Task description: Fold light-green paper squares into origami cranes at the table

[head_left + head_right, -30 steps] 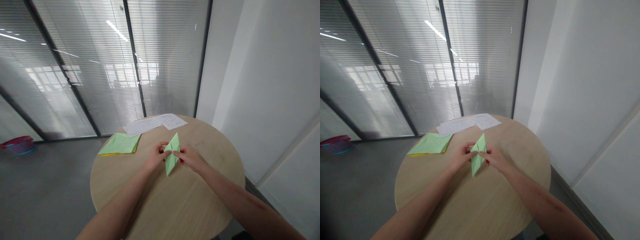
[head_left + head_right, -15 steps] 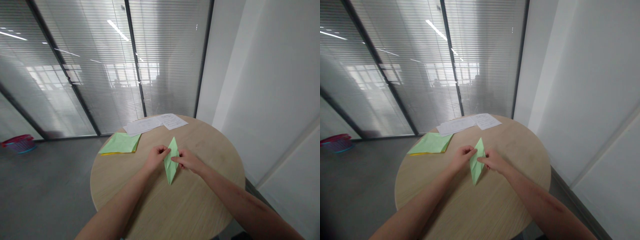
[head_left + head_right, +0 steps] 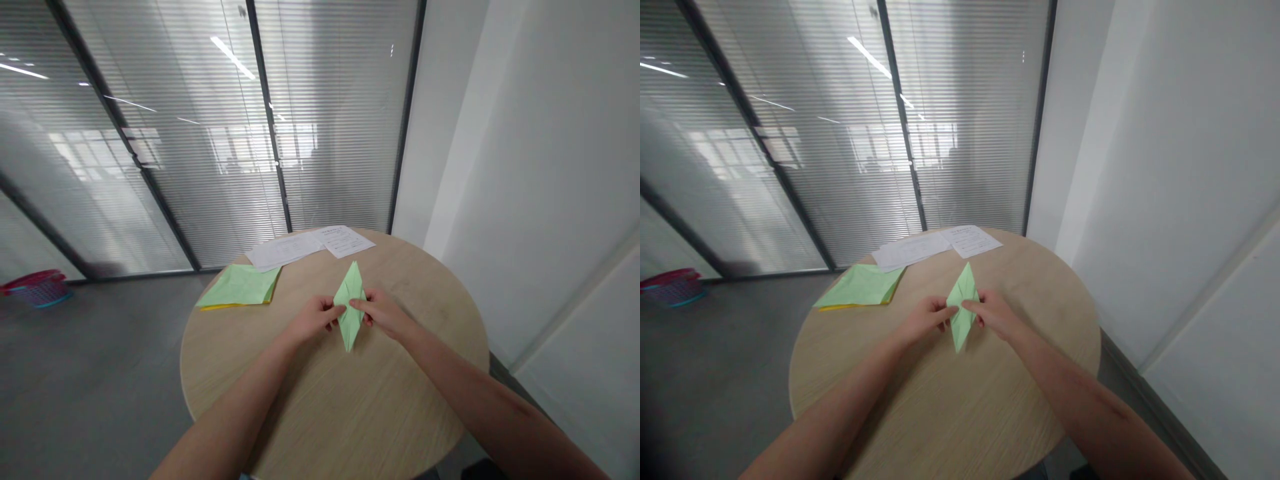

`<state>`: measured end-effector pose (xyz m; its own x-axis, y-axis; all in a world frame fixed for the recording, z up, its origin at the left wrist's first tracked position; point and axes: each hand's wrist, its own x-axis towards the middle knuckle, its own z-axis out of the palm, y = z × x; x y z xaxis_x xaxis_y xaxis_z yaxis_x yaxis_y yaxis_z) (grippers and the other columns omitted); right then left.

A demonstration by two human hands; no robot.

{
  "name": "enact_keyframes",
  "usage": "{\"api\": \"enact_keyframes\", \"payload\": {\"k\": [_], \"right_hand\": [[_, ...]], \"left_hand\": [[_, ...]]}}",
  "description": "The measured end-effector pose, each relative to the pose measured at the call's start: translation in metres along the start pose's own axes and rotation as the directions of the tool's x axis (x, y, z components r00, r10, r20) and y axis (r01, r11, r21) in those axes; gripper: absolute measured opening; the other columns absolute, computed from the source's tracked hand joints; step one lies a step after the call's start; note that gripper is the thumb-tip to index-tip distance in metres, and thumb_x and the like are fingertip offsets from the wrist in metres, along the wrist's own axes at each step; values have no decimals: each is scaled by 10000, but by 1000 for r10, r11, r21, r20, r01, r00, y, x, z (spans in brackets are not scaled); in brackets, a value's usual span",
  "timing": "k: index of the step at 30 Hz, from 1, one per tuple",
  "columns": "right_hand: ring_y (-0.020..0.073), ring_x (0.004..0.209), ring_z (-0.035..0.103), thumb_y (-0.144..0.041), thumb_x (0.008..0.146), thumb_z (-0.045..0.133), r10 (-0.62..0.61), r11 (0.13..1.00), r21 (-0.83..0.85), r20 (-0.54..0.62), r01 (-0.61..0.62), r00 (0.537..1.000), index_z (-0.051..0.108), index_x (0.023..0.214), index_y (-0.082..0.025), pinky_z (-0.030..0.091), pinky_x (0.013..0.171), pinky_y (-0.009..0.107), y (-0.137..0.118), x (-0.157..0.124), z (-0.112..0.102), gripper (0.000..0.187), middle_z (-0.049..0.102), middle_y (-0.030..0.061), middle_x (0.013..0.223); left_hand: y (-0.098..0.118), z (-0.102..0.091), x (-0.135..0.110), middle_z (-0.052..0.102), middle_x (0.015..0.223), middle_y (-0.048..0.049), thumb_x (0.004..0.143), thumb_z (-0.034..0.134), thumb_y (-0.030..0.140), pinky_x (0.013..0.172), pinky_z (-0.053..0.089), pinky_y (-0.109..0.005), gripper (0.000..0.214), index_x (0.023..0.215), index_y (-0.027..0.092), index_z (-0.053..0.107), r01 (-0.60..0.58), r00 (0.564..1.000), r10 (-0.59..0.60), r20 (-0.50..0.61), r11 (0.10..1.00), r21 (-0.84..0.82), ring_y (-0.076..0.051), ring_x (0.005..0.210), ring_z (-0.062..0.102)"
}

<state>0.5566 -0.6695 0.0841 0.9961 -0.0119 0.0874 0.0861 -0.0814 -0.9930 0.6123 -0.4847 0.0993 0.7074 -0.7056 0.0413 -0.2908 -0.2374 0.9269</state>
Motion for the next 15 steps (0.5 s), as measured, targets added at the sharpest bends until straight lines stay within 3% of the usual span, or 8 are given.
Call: {"api": "enact_keyframes", "payload": {"k": [6, 9, 12, 14, 15], "right_hand": [[88, 441, 418, -414, 729, 647, -3, 1000, -6, -25, 3, 1000, 608, 733, -158, 316, 410, 214, -1, 0, -3, 259, 558, 8, 591], [91, 444, 423, -429, 722, 650, -11, 1000, 4, -36, 11, 999, 604, 744, -153, 324, 416, 220, -1, 2, -4, 281, 558, 5, 590], [89, 439, 420, -441, 722, 649, -31, 999, 17, -67, 32, 997, 590, 752, -158, 328, 417, 225, 0, 3, -6, 291, 553, -6, 591], [87, 428, 413, -441, 724, 651, -40, 999, 16, -98, 42, 994, 572, 728, -164, 324, 409, 223, 1, 4, -6, 289, 532, -19, 570], [87, 423, 412, -440, 724, 654, -43, 999, 15, -111, 45, 993, 563, 714, -167, 320, 404, 222, 1, 4, -6, 287, 517, -25, 554]], "left_hand": [[1, -1, -2, 552, 572, 12, 732, 646, 439, 468, 426, -221, 305, 673, 142, 603, 35, 998, -37, 55, 999, 25, -106, 499, 522], [2, 0, -1, 564, 622, 6, 768, 611, 431, 478, 441, -232, 286, 744, 146, 609, 8, 999, -9, 34, 1000, 22, -114, 527, 534], [7, -1, -2, 619, 750, -29, 811, 570, 392, 517, 460, -244, 242, 854, 160, 623, -87, 975, 110, -194, 989, 122, -141, 634, 574], [12, -2, -4, 647, 843, -54, 832, 558, 348, 579, 475, -259, 204, 894, 174, 645, -155, 900, 260, -351, 941, 300, -160, 726, 591], [15, -2, -6, 656, 875, -63, 844, 552, 330, 620, 482, -271, 192, 900, 183, 661, -182, 864, 341, -372, 899, 399, -168, 767, 595]]}}
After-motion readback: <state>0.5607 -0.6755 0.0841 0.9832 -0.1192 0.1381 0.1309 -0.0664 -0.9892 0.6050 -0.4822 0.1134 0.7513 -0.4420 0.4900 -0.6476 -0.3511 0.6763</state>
